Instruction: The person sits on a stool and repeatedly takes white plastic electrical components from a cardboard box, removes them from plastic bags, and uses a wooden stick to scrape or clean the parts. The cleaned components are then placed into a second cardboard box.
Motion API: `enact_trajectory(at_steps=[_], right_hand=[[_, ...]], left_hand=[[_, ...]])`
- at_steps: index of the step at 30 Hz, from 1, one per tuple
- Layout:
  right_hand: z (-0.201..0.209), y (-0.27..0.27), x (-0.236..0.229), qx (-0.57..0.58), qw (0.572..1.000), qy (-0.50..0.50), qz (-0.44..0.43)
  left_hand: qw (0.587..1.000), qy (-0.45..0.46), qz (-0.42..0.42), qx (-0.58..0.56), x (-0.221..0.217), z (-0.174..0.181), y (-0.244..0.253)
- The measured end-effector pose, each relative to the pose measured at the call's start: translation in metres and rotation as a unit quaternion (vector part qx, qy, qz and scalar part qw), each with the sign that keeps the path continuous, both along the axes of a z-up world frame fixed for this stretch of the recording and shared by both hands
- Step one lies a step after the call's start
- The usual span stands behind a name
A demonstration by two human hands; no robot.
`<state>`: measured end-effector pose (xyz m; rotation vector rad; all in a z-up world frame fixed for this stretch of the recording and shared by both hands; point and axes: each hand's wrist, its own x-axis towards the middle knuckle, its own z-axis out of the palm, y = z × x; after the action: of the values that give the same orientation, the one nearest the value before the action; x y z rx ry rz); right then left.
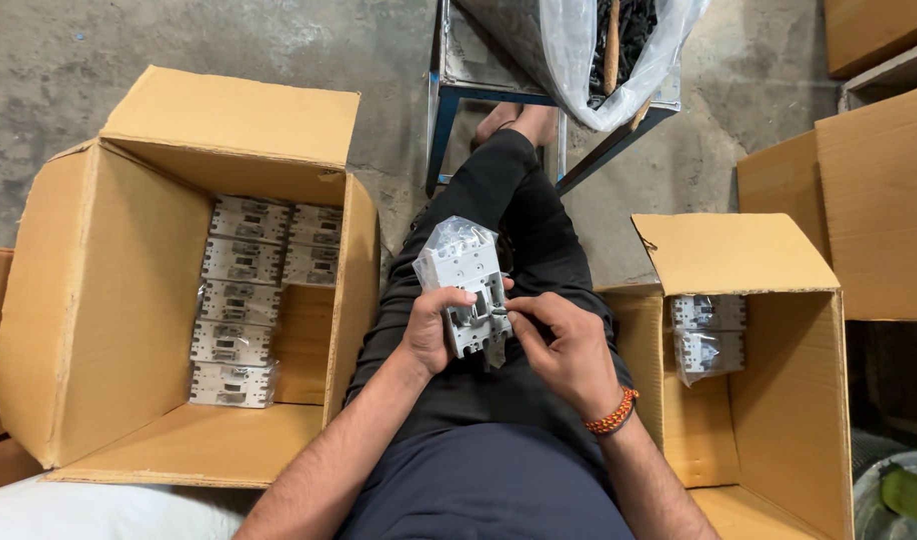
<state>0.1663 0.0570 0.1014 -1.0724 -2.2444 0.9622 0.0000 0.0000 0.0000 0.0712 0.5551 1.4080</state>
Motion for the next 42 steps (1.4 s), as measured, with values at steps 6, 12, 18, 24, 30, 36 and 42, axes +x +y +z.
enact_trajectory(at_steps=[6, 12, 18, 24, 30, 36, 42], right_hand=[[0.003, 0.000, 0.000, -0.007, 1.000, -0.004, -0.002], [-0.006, -0.011, -0.007, 0.062, 0.998, -0.021, 0.023], [-0.015, -0.002, -0.001, -0.170, 0.984, -0.054, -0.025], [-0.020, 0.024, -0.001, -0.185, 0.981, -0.036, -0.054], [-0.002, 0.119, -0.006, -0.095, 0.982, 0.036, -0.161], [0.023, 0.228, -0.051, 0.208, 0.962, -0.022, -0.177], [0.014, 0.260, -0.077, 0.237, 0.931, -0.190, -0.203]], left_hand=[[1.000, -0.018, -0.001, -0.007, -0.001, 0.001, 0.001], [0.999, 0.022, 0.016, 0.020, 0.001, 0.003, 0.002], [0.999, 0.042, 0.018, 0.000, 0.003, 0.005, 0.003], [1.000, -0.014, -0.001, -0.003, 0.000, -0.003, 0.005], [0.999, -0.031, -0.015, -0.035, -0.003, -0.003, 0.007], [0.998, -0.039, -0.006, -0.042, -0.005, 0.004, 0.008], [0.997, -0.047, -0.007, -0.064, -0.007, 0.004, 0.011]])
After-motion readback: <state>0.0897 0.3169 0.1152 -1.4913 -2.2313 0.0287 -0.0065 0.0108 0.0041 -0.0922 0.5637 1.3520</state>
